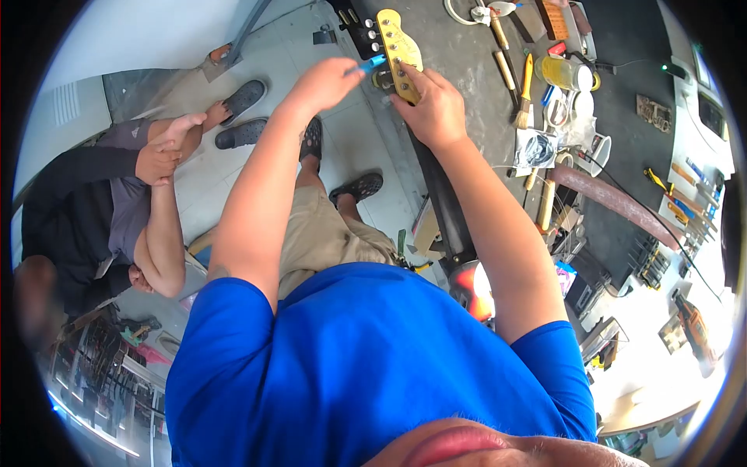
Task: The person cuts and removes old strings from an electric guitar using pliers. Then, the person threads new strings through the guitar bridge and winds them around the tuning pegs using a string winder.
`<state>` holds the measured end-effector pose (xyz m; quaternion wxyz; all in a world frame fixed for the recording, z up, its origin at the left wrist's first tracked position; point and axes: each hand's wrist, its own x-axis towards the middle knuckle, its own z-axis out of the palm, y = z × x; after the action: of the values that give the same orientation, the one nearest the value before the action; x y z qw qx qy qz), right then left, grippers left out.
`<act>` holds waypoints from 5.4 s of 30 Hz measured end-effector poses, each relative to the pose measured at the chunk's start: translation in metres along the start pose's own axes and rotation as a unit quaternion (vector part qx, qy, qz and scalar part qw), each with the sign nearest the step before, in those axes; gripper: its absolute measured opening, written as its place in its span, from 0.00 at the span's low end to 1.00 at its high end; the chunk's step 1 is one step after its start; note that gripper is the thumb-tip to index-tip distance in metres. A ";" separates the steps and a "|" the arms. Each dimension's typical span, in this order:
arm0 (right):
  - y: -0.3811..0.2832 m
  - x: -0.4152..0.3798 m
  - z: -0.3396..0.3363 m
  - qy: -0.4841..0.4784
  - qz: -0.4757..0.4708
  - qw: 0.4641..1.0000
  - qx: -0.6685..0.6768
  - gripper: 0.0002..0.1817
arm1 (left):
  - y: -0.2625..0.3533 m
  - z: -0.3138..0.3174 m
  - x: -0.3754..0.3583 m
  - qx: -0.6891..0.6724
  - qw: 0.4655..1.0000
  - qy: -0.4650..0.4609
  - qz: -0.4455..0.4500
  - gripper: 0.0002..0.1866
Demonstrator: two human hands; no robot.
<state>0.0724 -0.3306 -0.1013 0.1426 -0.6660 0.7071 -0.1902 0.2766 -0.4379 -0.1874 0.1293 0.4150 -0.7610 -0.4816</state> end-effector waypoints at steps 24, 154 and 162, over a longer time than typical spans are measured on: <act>0.003 0.001 -0.001 0.004 -0.012 1.000 0.005 0.29 | 0.019 -0.018 0.010 -0.181 0.974 -0.059 -0.126 0.16; -0.009 -0.082 -0.052 -0.053 0.051 0.980 -0.185 0.36 | 0.008 0.002 0.019 -0.392 0.917 0.027 -0.065 0.14; -0.006 -0.094 -0.040 -0.025 0.070 0.978 -0.197 0.37 | 0.001 0.019 0.012 -0.233 0.962 0.072 -0.124 0.16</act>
<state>0.0661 -0.2337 -0.0685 0.0392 -0.6347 0.7715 -0.0205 0.2569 -0.4349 -0.1990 0.2165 0.4978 -0.5593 -0.6265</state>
